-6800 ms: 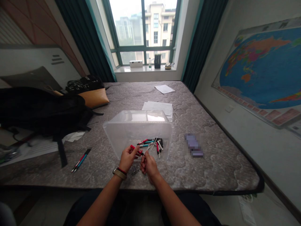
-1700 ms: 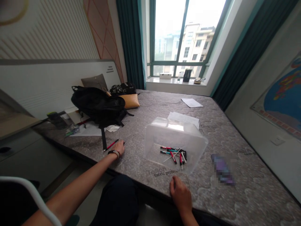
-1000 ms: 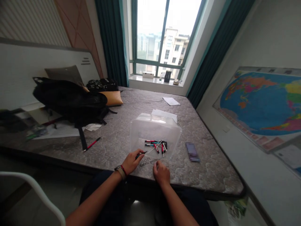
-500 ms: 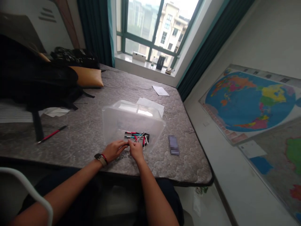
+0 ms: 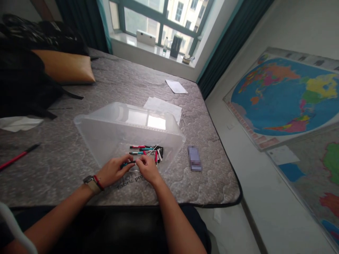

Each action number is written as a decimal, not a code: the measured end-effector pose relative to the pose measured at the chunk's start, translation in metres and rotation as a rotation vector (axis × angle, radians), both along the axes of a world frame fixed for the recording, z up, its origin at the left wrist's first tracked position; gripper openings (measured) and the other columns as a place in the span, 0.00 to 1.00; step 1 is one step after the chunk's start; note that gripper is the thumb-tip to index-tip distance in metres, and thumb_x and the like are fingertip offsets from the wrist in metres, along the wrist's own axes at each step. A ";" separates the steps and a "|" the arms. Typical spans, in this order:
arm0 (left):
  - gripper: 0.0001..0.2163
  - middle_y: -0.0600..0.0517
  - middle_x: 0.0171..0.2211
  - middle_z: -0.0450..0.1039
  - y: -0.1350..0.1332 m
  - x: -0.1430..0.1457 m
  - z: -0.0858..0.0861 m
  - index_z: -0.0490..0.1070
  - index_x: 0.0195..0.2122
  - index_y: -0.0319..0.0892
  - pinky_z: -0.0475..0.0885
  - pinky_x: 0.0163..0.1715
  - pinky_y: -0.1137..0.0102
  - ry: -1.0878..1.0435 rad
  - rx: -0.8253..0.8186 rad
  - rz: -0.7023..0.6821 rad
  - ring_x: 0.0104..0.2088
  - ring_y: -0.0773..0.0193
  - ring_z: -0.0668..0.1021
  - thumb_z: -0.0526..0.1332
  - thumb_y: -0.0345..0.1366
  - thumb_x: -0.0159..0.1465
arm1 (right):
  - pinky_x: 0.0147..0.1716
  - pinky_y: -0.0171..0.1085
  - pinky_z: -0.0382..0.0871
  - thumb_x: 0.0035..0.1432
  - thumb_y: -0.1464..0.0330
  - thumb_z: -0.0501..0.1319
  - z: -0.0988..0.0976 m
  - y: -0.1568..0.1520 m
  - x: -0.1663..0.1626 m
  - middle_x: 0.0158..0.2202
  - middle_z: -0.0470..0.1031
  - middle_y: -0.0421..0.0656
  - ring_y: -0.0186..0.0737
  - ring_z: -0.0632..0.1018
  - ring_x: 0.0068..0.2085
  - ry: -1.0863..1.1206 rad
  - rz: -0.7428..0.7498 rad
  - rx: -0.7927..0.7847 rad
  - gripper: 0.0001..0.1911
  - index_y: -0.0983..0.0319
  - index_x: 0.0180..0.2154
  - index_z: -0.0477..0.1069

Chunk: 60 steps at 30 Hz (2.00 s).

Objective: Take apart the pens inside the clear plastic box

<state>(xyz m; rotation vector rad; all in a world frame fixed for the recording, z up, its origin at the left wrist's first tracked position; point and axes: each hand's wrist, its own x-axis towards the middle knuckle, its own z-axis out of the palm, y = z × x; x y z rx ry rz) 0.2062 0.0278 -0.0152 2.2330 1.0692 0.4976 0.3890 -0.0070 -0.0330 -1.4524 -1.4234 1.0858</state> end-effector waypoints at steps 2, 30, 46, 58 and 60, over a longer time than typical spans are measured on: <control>0.12 0.51 0.36 0.78 0.001 -0.003 0.000 0.71 0.42 0.46 0.68 0.36 0.69 -0.014 -0.011 -0.037 0.37 0.59 0.79 0.51 0.45 0.69 | 0.26 0.32 0.57 0.61 0.59 0.57 0.001 -0.001 0.000 0.20 0.63 0.35 0.33 0.65 0.25 -0.029 0.019 0.003 0.18 0.61 0.23 0.62; 0.16 0.53 0.28 0.72 -0.005 -0.007 0.004 0.69 0.37 0.44 0.63 0.30 0.71 -0.064 -0.119 0.033 0.29 0.63 0.75 0.45 0.43 0.71 | 0.30 0.35 0.69 0.55 0.65 0.62 0.006 -0.010 0.006 0.29 0.75 0.40 0.36 0.75 0.29 0.143 -0.006 -0.019 0.10 0.62 0.39 0.72; 0.13 0.52 0.35 0.79 -0.010 0.000 0.002 0.73 0.48 0.48 0.69 0.37 0.70 -0.140 -0.098 -0.044 0.37 0.60 0.79 0.52 0.42 0.69 | 0.20 0.32 0.58 0.62 0.48 0.52 -0.004 -0.014 -0.002 0.18 0.64 0.37 0.33 0.66 0.20 0.014 -0.044 -0.060 0.26 0.61 0.24 0.66; 0.08 0.49 0.37 0.77 -0.015 0.003 -0.004 0.65 0.44 0.45 0.70 0.37 0.67 -0.108 -0.052 0.055 0.39 0.57 0.80 0.56 0.41 0.67 | 0.15 0.32 0.58 0.58 0.48 0.58 -0.008 -0.011 -0.011 0.15 0.64 0.35 0.32 0.65 0.15 0.249 -0.084 -0.160 0.24 0.60 0.23 0.63; 0.08 0.50 0.36 0.77 -0.014 0.003 -0.002 0.66 0.43 0.46 0.70 0.36 0.67 -0.085 -0.027 0.063 0.38 0.57 0.80 0.55 0.43 0.68 | 0.16 0.32 0.59 0.58 0.48 0.57 -0.009 -0.011 -0.011 0.16 0.65 0.35 0.31 0.66 0.16 0.282 -0.081 -0.165 0.23 0.60 0.24 0.63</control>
